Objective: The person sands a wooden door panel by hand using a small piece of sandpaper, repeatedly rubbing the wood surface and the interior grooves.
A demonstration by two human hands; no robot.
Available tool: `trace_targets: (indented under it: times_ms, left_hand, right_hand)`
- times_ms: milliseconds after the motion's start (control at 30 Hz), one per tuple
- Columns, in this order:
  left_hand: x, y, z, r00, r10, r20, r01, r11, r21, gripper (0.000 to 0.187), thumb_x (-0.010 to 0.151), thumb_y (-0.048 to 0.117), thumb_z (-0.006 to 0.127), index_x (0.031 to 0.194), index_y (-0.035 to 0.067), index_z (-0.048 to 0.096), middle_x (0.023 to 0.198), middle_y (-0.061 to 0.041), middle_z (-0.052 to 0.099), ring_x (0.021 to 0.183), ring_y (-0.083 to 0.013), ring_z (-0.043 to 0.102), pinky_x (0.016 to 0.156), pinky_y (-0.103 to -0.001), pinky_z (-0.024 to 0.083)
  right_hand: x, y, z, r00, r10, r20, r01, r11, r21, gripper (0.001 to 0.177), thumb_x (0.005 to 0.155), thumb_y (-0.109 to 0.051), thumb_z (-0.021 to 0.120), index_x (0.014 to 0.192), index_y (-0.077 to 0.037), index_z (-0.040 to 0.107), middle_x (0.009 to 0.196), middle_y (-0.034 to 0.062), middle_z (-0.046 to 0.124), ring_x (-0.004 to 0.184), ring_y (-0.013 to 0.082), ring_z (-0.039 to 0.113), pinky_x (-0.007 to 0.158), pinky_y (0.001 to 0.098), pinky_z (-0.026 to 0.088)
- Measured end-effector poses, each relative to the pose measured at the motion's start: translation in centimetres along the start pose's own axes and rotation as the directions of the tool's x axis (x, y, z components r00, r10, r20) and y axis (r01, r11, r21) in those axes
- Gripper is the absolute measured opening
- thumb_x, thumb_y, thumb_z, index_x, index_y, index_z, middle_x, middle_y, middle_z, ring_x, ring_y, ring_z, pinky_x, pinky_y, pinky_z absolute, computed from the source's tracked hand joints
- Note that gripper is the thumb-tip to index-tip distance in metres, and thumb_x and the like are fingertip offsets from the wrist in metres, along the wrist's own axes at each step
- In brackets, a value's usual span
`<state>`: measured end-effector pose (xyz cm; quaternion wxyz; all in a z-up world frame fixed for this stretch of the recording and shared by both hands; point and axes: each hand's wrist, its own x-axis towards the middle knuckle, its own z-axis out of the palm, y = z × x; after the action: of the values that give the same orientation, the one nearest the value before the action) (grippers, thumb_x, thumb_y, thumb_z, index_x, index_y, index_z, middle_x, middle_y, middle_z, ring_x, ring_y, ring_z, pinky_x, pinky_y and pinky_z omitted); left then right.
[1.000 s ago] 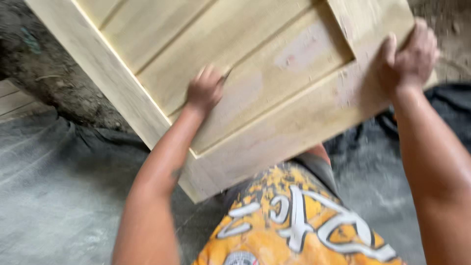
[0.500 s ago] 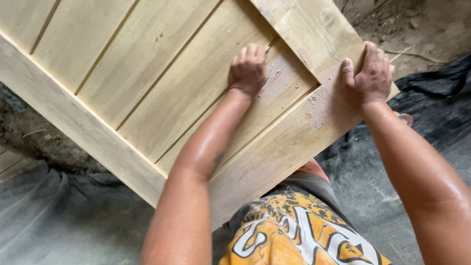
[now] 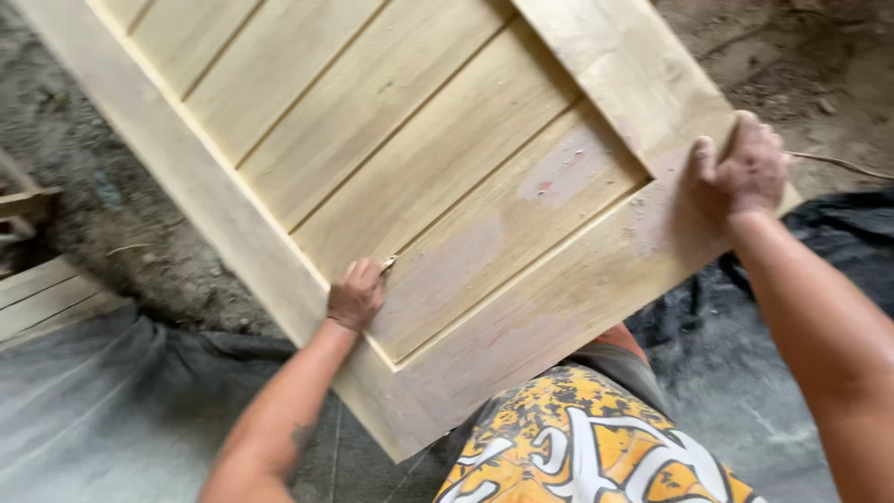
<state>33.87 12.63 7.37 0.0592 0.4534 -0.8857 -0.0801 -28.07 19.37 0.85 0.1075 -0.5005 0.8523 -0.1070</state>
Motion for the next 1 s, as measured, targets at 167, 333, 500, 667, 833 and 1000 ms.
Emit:
trace_targets:
  times_ms: [167, 333, 500, 667, 833, 1000]
  left_hand:
    - [12.7, 6.4, 5.9, 0.985, 0.172, 0.009, -0.171, 0.982, -0.082, 0.014, 0.095, 0.018, 0.067, 0.086, 0.009, 0.059, 0.085, -0.011, 0.058, 0.08, -0.0297, 0.064, 0.061, -0.042, 0.055]
    - [28.9, 17.4, 11.8, 0.977, 0.202, -0.068, -0.209, 0.97, -0.122, 0.005, 0.093, 0.014, 0.06, 0.092, 0.009, 0.061, 0.091, -0.012, 0.061, 0.082, -0.0282, 0.067, 0.064, -0.04, 0.058]
    - [29.4, 19.5, 12.6, 0.981, 0.167, -0.099, -0.177, 0.979, -0.103, 0.013, 0.098, 0.023, 0.059, 0.092, 0.012, 0.063, 0.091, -0.01, 0.064, 0.081, -0.0296, 0.068, 0.06, -0.044, 0.058]
    - [19.2, 10.9, 9.2, 0.981, 0.163, -0.105, -0.172, 0.982, -0.084, 0.011, 0.098, 0.022, 0.06, 0.095, 0.013, 0.064, 0.09, -0.011, 0.062, 0.082, -0.0302, 0.067, 0.063, -0.043, 0.057]
    - [2.1, 1.4, 0.7, 0.994, 0.073, -0.085, -0.079, 0.994, -0.078, 0.01, 0.088, 0.01, 0.066, 0.097, 0.014, 0.064, 0.09, -0.009, 0.061, 0.084, -0.0314, 0.065, 0.061, -0.043, 0.054]
    - [5.6, 2.9, 1.0, 0.994, 0.098, -0.051, -0.099, 0.994, -0.034, 0.008, 0.09, 0.018, 0.069, 0.092, 0.013, 0.064, 0.08, -0.01, 0.057, 0.076, -0.0322, 0.061, 0.063, -0.046, 0.052]
  right_hand:
    - [-0.1, 0.3, 0.7, 1.0, -0.006, -0.029, 0.006, 0.999, 0.033, 0.06, 0.106, -0.051, 0.059, 0.143, -0.005, 0.05, 0.132, 0.0227, 0.059, 0.127, 0.0409, 0.052, 0.105, 0.0554, 0.038]
    - [0.6, 1.4, 0.9, 0.998, -0.029, -0.062, 0.029, 1.0, 0.002, 0.07, 0.104, -0.057, 0.057, 0.148, -0.003, 0.049, 0.132, 0.024, 0.059, 0.124, 0.04, 0.053, 0.102, 0.0542, 0.038]
    - [-0.9, 1.0, 0.9, 0.999, 0.025, -0.037, -0.023, 0.998, 0.054, 0.06, 0.109, -0.057, 0.056, 0.14, -0.006, 0.052, 0.133, 0.0211, 0.061, 0.128, 0.0391, 0.055, 0.108, 0.0538, 0.04]
    - [-0.5, 0.2, -0.5, 1.0, 0.006, -0.023, -0.004, 0.999, 0.054, 0.055, 0.107, -0.055, 0.06, 0.132, -0.006, 0.054, 0.124, 0.0211, 0.061, 0.122, 0.0402, 0.056, 0.103, 0.0555, 0.04]
    - [-1.0, -0.4, -0.5, 0.998, 0.045, 0.039, -0.047, 0.997, 0.062, 0.052, 0.111, -0.051, 0.054, 0.133, -0.004, 0.052, 0.12, 0.0234, 0.059, 0.119, 0.0418, 0.056, 0.105, 0.057, 0.04]
    - [-0.4, 1.6, 0.9, 0.998, -0.005, -0.067, 0.004, 1.0, -0.012, 0.067, 0.105, -0.06, 0.058, 0.143, -0.006, 0.051, 0.133, 0.0235, 0.06, 0.126, 0.0415, 0.054, 0.103, 0.0551, 0.039]
